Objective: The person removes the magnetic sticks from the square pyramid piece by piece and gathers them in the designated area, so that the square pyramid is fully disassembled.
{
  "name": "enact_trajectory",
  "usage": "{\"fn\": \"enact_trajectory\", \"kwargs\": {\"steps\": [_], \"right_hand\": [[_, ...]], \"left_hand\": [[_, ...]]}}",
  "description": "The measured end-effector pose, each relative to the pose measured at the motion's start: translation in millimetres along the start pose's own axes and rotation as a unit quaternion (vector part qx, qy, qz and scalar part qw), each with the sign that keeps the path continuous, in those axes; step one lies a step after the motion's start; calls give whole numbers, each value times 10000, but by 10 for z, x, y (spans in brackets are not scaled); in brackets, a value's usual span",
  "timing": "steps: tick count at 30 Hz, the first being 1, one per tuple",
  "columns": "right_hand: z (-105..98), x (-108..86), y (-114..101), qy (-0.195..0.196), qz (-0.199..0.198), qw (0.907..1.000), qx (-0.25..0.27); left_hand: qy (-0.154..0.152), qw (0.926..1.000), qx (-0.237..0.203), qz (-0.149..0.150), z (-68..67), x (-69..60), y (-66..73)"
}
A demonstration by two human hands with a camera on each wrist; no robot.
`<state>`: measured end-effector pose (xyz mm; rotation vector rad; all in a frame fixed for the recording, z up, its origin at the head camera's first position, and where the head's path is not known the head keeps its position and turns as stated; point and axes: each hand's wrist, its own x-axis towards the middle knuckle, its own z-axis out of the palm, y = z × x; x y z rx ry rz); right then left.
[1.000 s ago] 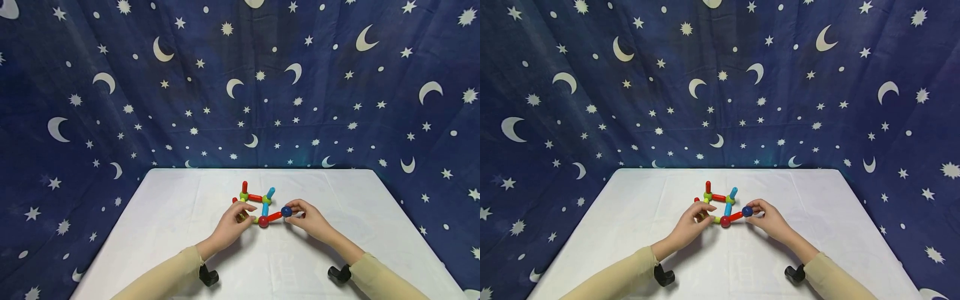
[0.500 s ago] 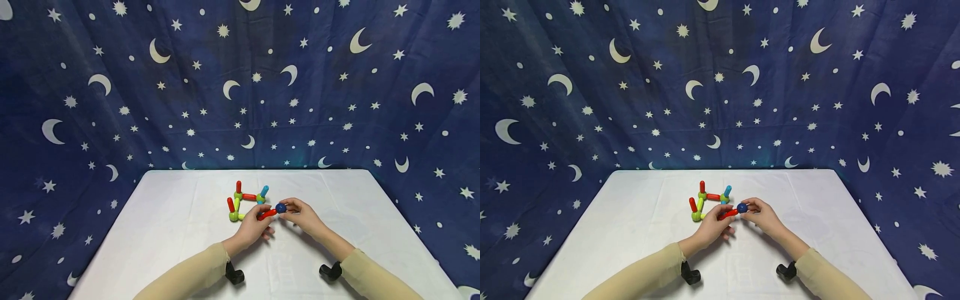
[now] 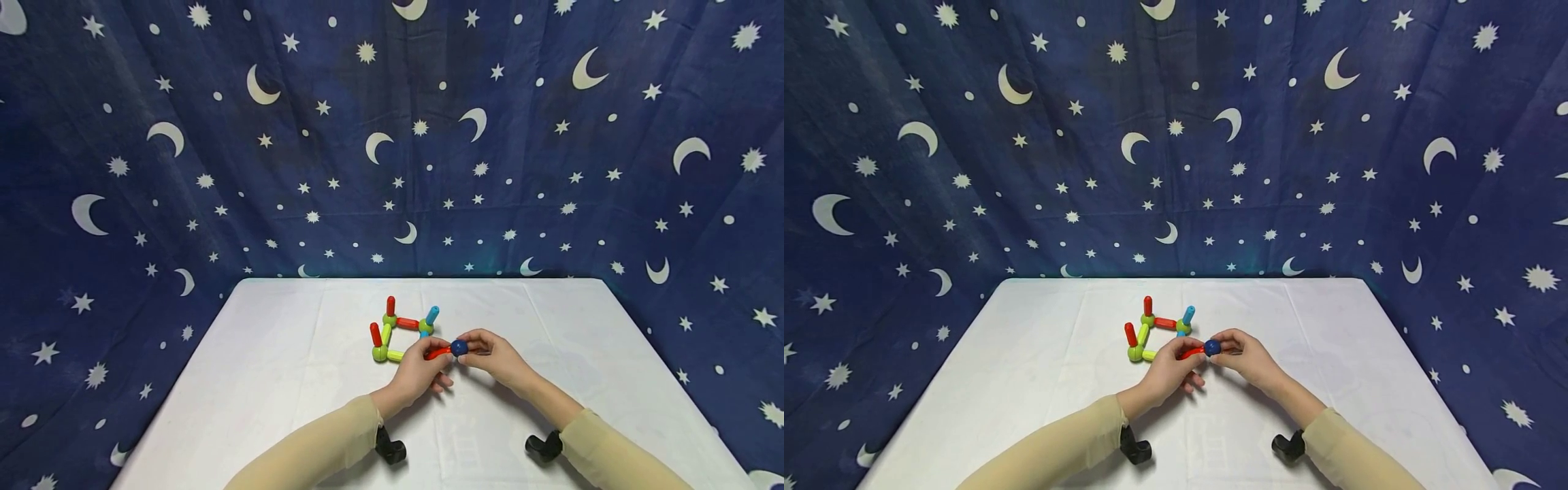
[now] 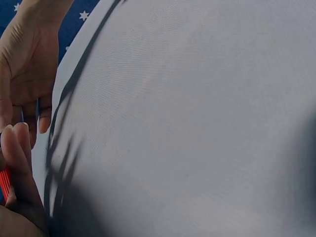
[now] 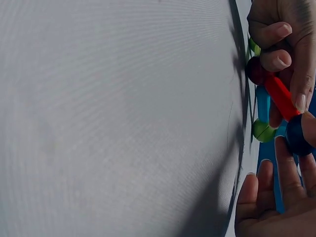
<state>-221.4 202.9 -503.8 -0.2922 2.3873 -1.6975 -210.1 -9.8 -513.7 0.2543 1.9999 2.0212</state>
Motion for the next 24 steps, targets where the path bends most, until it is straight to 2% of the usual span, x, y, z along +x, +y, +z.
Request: {"fn": "enact_trajectory", "kwargs": {"steps": [9,24], "right_hand": [[39,13,14,-12,74,9995,320],[55,44,19,-123,89,9982,584]], "left_hand": [[107,9999,87,80,-41,27,-32],[201,9996,204,71,-90,26,5]]}}
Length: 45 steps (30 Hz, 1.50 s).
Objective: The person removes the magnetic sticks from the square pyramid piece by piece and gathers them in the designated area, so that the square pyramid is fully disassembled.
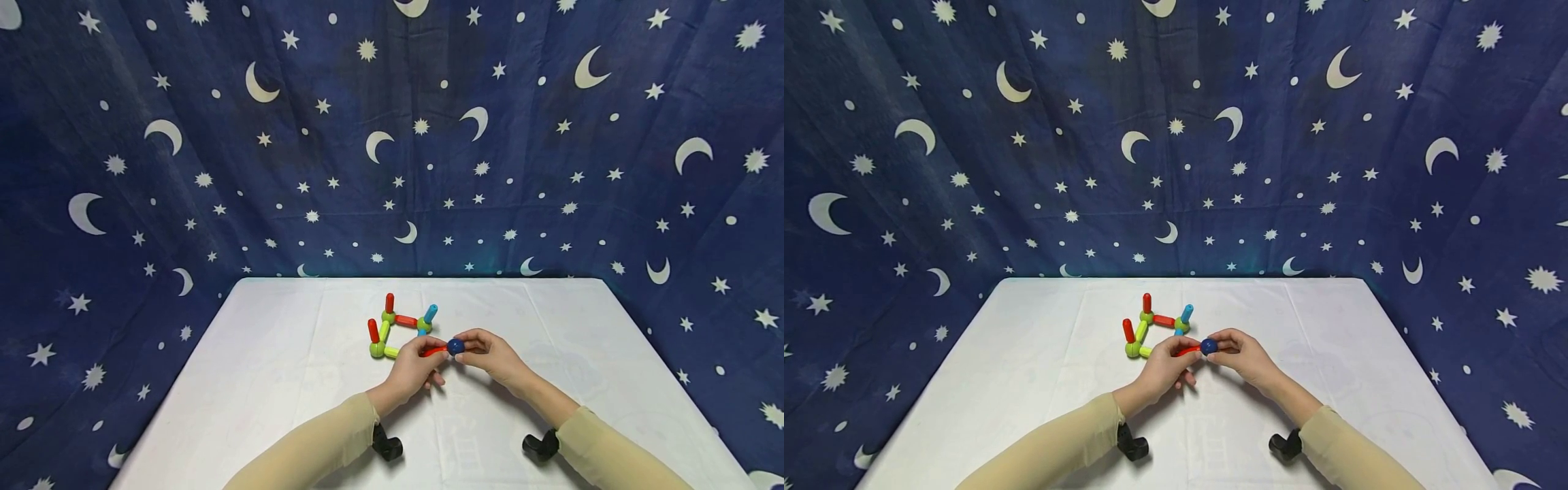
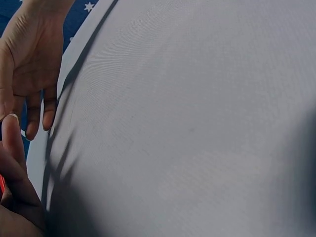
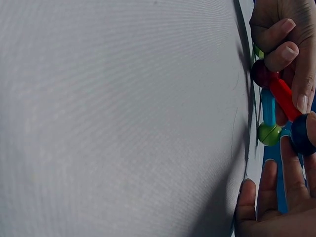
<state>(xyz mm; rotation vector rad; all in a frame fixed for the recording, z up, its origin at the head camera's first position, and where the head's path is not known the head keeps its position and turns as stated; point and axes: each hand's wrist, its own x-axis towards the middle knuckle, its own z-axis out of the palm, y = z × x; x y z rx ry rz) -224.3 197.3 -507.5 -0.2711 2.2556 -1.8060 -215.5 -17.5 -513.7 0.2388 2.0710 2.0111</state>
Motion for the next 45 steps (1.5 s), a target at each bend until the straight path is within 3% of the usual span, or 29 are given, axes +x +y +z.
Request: {"fn": "enact_trajectory", "kwargs": {"steps": [16,26,32,36,45], "right_hand": [[0,-3,-12,-18,76,9999,-123],[-32,21,-33,-103,-10,9987,-499],[-164,122,-16,244,141,9971,-706],[-349,247,6,580,59,9918,-1141],[-742,478,61,1054,-70,9678,-2285]], "left_hand": [[7,10000,83,11,-10,22,-33],[18,9999,156,-54,-23,23,-22],[-17,9997,259,-18,-26,27,-14],[-69,9998,200,-27,-36,31,-16],[-218,9985,493,-1,-84,-11,2]]}}
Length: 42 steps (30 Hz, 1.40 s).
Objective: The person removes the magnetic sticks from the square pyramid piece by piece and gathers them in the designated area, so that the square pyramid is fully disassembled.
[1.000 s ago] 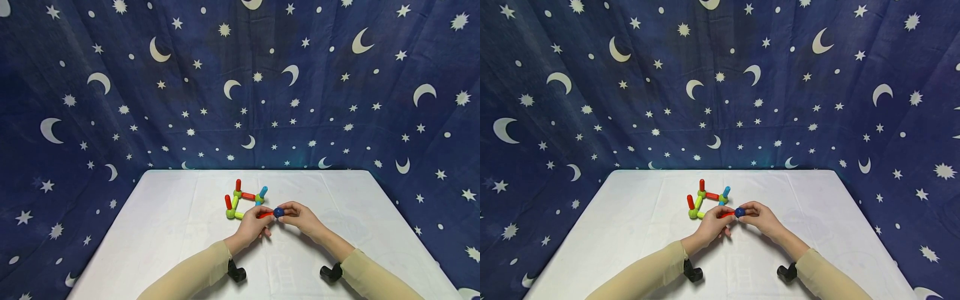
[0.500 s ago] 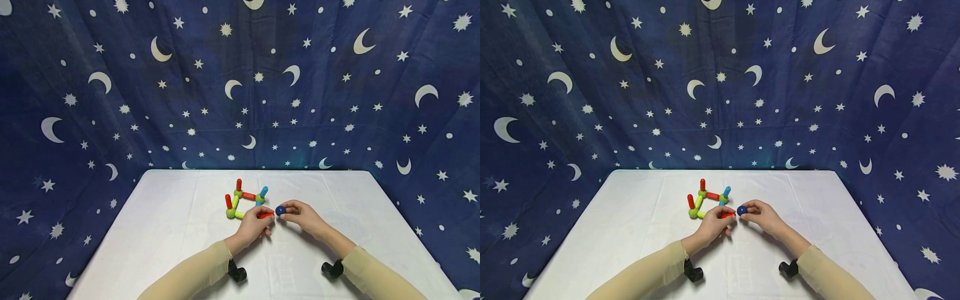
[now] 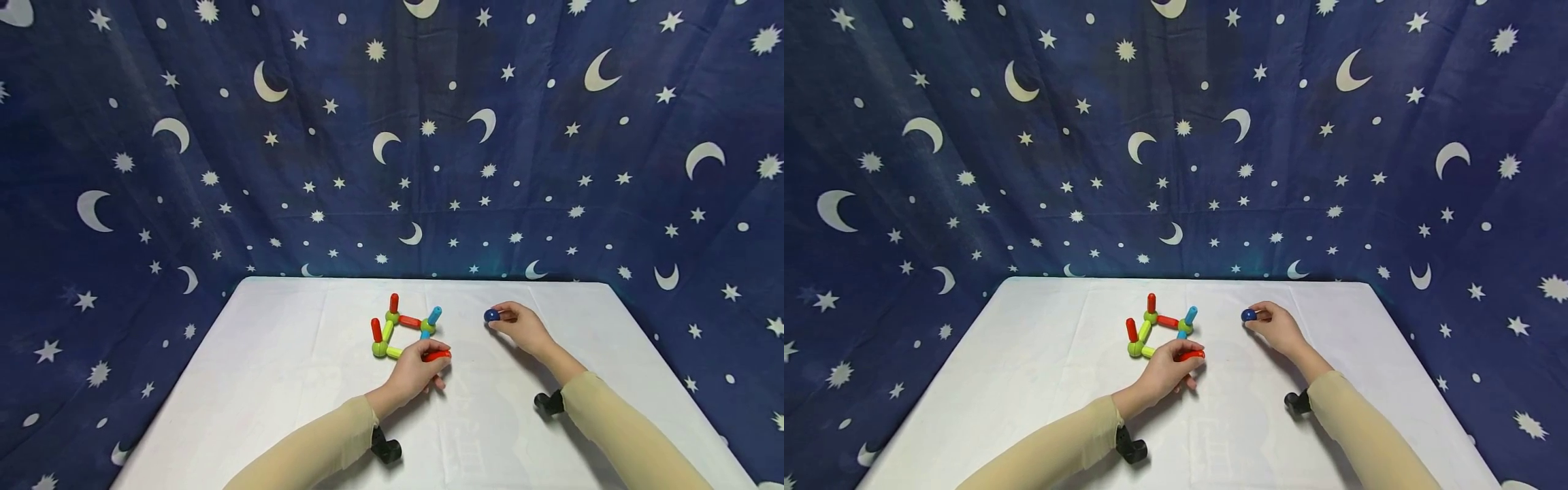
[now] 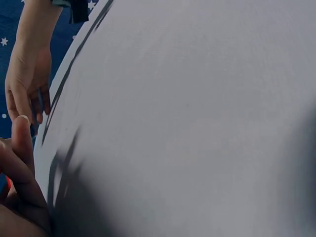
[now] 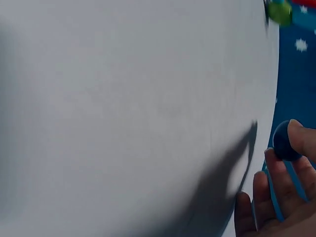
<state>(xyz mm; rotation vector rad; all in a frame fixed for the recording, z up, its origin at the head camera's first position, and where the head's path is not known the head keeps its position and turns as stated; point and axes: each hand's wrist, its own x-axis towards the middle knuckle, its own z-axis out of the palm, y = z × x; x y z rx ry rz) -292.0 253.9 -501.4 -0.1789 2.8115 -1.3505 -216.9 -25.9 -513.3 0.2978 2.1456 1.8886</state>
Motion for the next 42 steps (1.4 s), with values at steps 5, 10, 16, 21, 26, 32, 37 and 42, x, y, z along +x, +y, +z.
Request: {"fn": "enact_trajectory", "kwargs": {"steps": [5,10,16,21,26,32,37,42], "right_hand": [[-52,101,54,94,35,9998,-195],[-51,198,63,131,11,9994,-307],[-40,276,51,228,5,9991,-350],[0,341,41,292,-14,9987,-416],[47,398,54,226,110,9980,-576],[68,417,68,213,171,9974,-662],[69,419,75,203,201,9977,-620],[66,408,86,206,216,9978,-591]], "left_hand": [[-101,9997,201,72,-51,-28,-6],[-136,9990,414,121,-117,-51,-24],[-143,9974,706,96,-178,-69,-29],[-86,9963,851,63,-194,-78,-27],[-75,9957,924,57,-195,-78,-31],[-87,9957,926,43,-221,-79,-49],[-148,9962,850,76,-251,-93,-55],[-182,9971,733,128,-275,-110,-69]]}}
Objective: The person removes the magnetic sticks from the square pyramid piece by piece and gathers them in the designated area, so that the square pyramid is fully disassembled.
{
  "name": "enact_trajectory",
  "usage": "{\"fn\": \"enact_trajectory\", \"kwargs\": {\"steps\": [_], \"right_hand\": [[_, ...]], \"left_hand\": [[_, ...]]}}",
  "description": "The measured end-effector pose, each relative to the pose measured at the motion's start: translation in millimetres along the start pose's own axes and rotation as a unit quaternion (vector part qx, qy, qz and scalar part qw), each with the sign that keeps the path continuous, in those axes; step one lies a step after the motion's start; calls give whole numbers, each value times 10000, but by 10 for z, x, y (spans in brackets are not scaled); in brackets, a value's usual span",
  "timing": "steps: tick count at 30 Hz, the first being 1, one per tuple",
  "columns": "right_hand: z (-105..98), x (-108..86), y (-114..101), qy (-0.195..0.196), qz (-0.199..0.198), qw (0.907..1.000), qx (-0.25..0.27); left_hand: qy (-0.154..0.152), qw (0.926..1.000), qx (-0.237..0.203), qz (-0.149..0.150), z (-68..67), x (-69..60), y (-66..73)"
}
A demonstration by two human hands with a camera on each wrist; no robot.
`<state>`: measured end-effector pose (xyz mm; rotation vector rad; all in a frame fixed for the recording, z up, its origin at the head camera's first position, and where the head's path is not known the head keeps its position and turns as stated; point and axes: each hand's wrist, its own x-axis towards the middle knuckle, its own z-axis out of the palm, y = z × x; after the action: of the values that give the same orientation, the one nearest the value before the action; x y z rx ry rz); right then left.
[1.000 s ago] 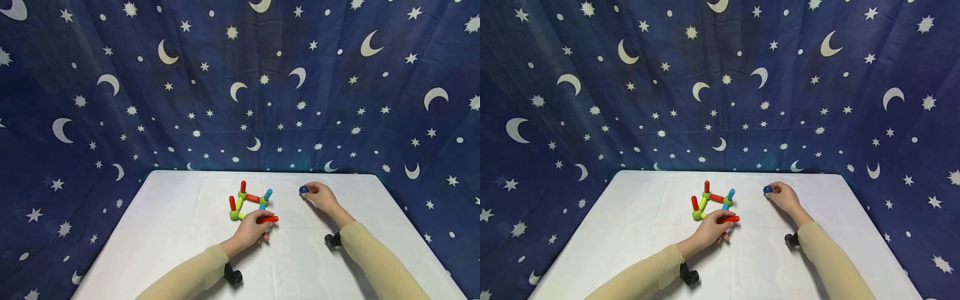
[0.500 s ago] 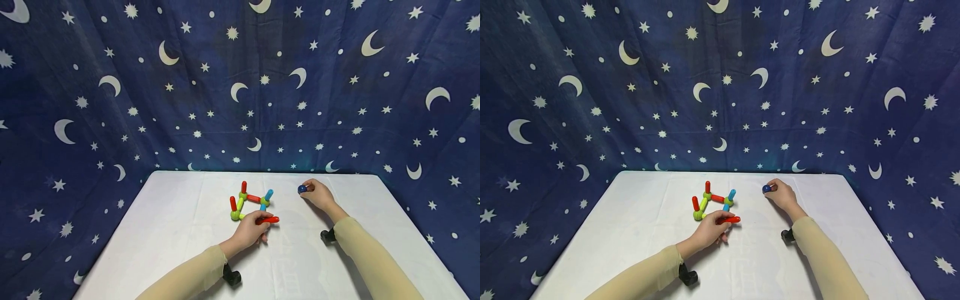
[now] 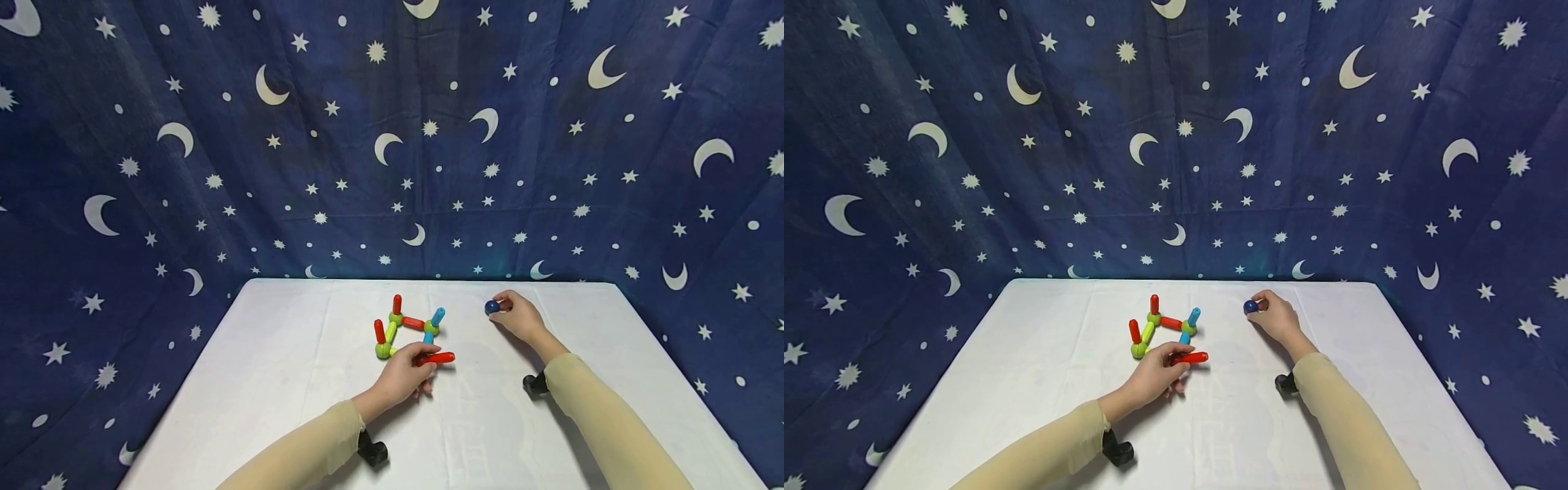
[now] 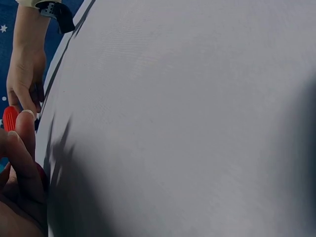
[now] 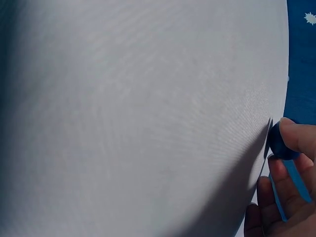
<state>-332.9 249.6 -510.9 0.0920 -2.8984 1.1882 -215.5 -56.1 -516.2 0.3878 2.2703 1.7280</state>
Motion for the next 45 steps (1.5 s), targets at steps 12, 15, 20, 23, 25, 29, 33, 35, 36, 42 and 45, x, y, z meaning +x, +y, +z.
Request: {"fn": "enact_trajectory", "kwargs": {"steps": [12,15,20,23,25,29,33,35,36,42,45], "right_hand": [[-41,-83,-19,-59,-72,9998,198],[-70,-120,-4,-61,-95,9996,257],[-111,-202,-1,69,-161,9990,400],[-106,-283,-59,173,-214,9980,569],[-82,-353,-122,176,-258,9971,695],[8,-520,-275,-132,-247,9945,1012],[141,-690,-448,-1001,54,9836,1502],[217,-763,-534,-1467,195,9740,1715],[254,-792,-571,-1693,222,9679,1843],[435,-908,-706,-2253,-6,9516,2090],[496,-908,-721,-2135,0,9548,2070]], "left_hand": [[18,9998,218,43,-183,-63,-44],[73,9988,493,-8,-260,-73,-58],[24,9956,937,-48,-365,-64,-64],[-73,9930,1178,-38,-406,-49,-61],[-121,9911,1327,-24,-425,-38,-64],[-247,9890,1461,-6,-447,-12,-75],[-415,9883,1470,20,-455,14,-87],[-457,9877,1493,37,-458,26,-89],[-480,9876,1492,39,-458,31,-88],[-576,9872,1489,40,-427,40,-66],[-483,9871,1525,83,-386,35,-63]]}}
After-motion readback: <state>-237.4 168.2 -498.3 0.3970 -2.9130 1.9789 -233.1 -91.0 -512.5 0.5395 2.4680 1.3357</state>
